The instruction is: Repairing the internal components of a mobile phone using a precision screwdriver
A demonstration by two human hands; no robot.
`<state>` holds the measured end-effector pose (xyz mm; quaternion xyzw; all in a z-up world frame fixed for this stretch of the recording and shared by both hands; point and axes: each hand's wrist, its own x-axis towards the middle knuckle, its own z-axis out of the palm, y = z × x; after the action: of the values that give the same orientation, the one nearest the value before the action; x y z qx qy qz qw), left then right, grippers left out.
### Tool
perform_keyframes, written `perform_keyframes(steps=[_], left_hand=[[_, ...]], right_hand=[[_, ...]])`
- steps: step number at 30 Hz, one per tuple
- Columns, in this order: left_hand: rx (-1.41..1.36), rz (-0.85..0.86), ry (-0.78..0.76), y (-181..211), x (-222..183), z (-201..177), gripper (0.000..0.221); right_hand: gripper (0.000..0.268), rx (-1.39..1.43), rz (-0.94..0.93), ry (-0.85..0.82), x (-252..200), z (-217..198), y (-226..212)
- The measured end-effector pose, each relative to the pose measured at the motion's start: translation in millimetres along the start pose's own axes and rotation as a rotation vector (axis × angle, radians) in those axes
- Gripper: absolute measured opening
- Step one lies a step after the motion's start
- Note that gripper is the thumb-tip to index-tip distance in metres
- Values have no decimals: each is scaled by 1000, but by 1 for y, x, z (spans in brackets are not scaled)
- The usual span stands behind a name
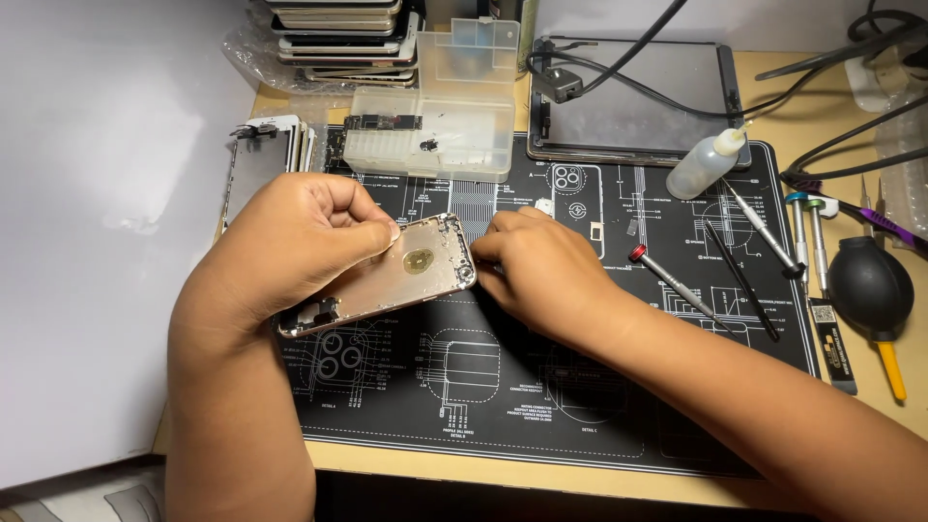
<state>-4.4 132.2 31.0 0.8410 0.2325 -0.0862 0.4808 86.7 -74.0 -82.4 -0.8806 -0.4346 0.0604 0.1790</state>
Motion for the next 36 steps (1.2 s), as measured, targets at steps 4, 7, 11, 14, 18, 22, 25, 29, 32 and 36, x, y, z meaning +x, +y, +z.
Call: perform_keyframes(steps=[4,7,11,14,18,22,25,29,32,36], left_hand=[[1,-30,-1,2,-1,1,13],[-17,-20,-8,0,1,1,12],[6,-42,-11,3,0,2,12],[41,-71,2,7,-2,3,11],[32,-59,3,5,0,3,12],[34,-50,-16,5,2,8,13],[12,-56,-79,15,0,15,11],[100,-133,-203,37,-10,37,19],[229,-92,-252,42,-12,55,26],[386,-10,-266,40,-12,71,9]], right_hand=[[11,8,-18,-61,10,5,-1],[12,19,-3,-71,13,8,0],[17,-20,-45,-58,14,12,1],[17,-67,-59,-84,15,18,2],[15,-106,-88,-84,12,20,0],[18,-2,-8,-47,2,-1,5],[13,107,21,116,-11,-25,14],[10,317,95,138,-41,-59,9],[9,368,94,122,-60,-63,4],[9,262,37,144,-75,-52,1]])
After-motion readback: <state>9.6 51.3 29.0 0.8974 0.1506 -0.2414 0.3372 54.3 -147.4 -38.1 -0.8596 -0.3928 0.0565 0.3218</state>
